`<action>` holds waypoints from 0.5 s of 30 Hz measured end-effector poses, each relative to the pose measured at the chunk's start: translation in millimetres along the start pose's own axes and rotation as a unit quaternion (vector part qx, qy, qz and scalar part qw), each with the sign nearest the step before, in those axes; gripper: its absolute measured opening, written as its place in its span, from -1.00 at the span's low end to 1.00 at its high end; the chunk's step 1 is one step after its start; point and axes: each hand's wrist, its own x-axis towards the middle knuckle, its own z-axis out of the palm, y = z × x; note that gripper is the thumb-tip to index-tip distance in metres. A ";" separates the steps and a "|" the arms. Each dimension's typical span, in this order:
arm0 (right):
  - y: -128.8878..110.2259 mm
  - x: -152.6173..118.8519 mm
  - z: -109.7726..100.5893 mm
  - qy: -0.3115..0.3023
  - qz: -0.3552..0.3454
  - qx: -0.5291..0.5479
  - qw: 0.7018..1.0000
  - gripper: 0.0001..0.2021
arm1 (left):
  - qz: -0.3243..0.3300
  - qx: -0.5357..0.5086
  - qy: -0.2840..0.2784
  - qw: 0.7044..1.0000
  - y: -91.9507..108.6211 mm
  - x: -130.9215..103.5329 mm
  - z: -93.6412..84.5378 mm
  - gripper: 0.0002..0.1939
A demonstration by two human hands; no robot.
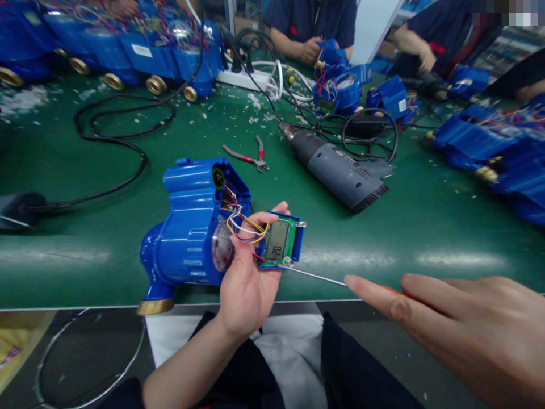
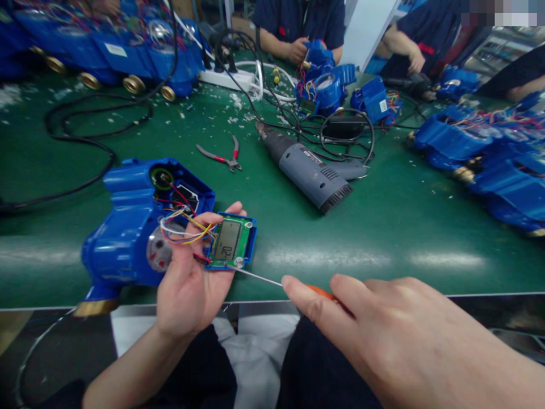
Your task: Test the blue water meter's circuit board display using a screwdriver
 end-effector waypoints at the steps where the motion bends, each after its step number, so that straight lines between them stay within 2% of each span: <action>1: -0.5 -0.7 -1.8 -0.001 0.004 0.007 1.000 -0.38 | 0.001 0.000 0.001 1.000 -0.4 0.1 0.1 -0.52; 10: -2.6 -0.8 -10.6 -0.010 0.003 -0.013 1.000 -0.32 | 0.001 0.028 0.050 0.998 -0.7 -0.6 4.3 -0.62; 15: -2.0 8.4 -20.8 -0.012 -0.031 -0.052 0.998 -0.51 | -0.005 0.032 0.056 0.998 -0.1 -0.2 6.8 -0.62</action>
